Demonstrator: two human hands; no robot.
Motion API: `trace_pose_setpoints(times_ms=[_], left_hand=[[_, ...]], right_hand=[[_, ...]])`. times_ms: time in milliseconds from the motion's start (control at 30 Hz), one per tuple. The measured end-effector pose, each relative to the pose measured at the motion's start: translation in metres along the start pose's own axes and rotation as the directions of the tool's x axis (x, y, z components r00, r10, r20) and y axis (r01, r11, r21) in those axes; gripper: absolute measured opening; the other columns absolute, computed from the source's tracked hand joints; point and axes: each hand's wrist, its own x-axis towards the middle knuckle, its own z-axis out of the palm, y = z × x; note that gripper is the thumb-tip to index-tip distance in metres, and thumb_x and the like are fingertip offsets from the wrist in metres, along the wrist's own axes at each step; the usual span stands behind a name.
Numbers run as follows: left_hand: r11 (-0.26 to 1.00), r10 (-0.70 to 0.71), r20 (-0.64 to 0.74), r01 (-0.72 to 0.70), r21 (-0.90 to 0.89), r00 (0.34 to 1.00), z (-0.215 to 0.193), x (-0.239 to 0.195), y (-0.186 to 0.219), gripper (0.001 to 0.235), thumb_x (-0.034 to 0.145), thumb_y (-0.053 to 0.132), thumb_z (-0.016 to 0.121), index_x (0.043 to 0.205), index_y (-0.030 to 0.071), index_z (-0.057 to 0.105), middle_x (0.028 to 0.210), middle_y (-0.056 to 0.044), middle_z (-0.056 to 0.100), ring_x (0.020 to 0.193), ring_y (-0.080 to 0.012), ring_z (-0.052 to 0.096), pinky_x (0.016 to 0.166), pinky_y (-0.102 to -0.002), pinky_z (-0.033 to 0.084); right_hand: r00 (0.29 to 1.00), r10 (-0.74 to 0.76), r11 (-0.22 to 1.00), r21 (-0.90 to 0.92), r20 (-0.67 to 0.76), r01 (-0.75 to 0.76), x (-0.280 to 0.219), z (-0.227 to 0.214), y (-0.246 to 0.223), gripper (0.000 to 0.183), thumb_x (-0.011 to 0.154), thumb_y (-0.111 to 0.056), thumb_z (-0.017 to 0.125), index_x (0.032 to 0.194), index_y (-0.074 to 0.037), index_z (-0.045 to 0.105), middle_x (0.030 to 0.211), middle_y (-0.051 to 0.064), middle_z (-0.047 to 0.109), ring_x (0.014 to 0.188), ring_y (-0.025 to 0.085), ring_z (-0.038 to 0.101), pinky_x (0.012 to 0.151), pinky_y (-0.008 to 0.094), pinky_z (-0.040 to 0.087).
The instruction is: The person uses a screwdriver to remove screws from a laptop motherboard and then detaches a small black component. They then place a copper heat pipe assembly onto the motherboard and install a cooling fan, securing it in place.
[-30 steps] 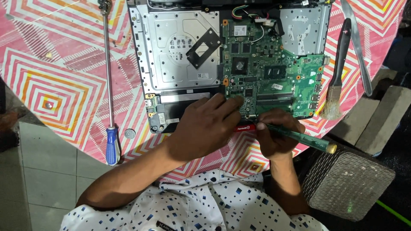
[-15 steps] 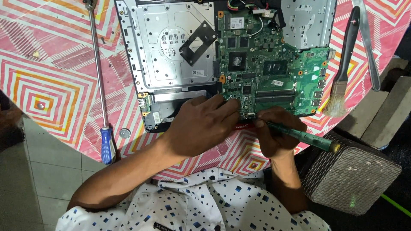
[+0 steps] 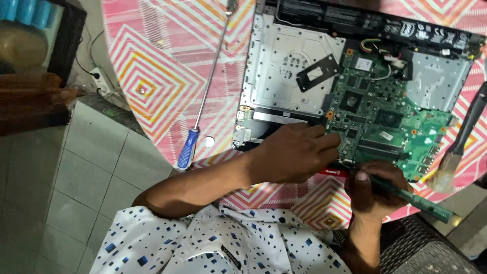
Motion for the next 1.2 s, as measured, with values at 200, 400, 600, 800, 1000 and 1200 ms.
trace_pose_setpoints(times_ms=[200,400,600,800,1000,1200], left_hand=[[0.999,-0.007,-0.009,0.006,-0.054,1.0,0.004,-0.002,-0.003,0.003,0.094,0.012,0.06,0.095,0.01,0.059,0.104,-0.005,0.058,0.081,-0.0235,0.056,0.059,-0.038,0.043],[0.998,0.015,-0.015,-0.015,-0.054,1.0,-0.001,-0.001,-0.005,0.016,0.087,0.014,0.068,0.096,0.01,0.056,0.104,-0.007,0.055,0.081,-0.0262,0.055,0.06,-0.042,0.042],[0.996,0.011,0.014,-0.01,-0.093,1.0,0.001,0.001,-0.006,0.011,0.09,0.014,0.064,0.097,0.009,0.057,0.102,-0.008,0.055,0.08,-0.0268,0.055,0.061,-0.042,0.041],[0.996,0.011,0.053,-0.007,-0.083,0.999,-0.001,0.001,-0.006,0.021,0.085,0.015,0.071,0.101,0.01,0.059,0.107,-0.006,0.057,0.086,-0.0247,0.055,0.065,-0.039,0.044],[0.996,0.013,0.022,-0.011,-0.09,1.0,0.024,-0.005,-0.009,0.035,0.078,0.018,0.068,0.11,0.009,0.06,0.112,-0.009,0.058,0.09,-0.0313,0.062,0.067,-0.044,0.05],[0.995,0.017,0.072,-0.01,-0.1,0.997,0.024,-0.002,-0.011,0.037,0.073,0.024,0.069,0.107,0.012,0.059,0.108,-0.009,0.058,0.087,-0.0313,0.06,0.064,-0.045,0.049]], right_hand=[[0.999,-0.035,0.999,0.027,-0.008,0.036,-0.001,-0.003,0.01,0.004,0.087,-0.001,0.061,0.089,-0.001,0.057,0.081,0.016,0.062,0.069,0.023,0.06,0.061,0.029,0.047],[1.0,0.013,1.0,-0.025,-0.019,-0.013,-0.004,-0.007,0.012,0.012,0.089,-0.007,0.065,0.088,0.003,0.058,0.081,0.019,0.061,0.067,0.025,0.058,0.062,0.032,0.045],[0.995,-0.098,0.984,0.149,0.003,0.096,-0.006,-0.013,0.035,0.008,0.093,0.0,0.062,0.094,-0.007,0.058,0.081,0.009,0.063,0.07,0.02,0.064,0.06,0.03,0.055],[0.991,-0.093,0.985,0.138,-0.095,0.106,-0.004,0.0,0.024,0.016,0.098,-0.012,0.052,0.084,-0.004,0.049,0.07,0.014,0.053,0.061,0.025,0.056,0.055,0.034,0.045],[0.997,-0.075,0.949,0.305,-0.026,0.079,0.003,0.002,0.021,0.033,0.094,-0.02,0.06,0.071,0.002,0.049,0.06,0.018,0.054,0.047,0.022,0.057,0.036,0.025,0.037],[0.997,-0.068,0.931,0.356,-0.047,0.081,0.007,0.007,0.009,0.027,0.101,-0.014,0.05,0.076,-0.003,0.045,0.059,0.021,0.055,0.04,0.019,0.048,0.027,0.023,0.032]])
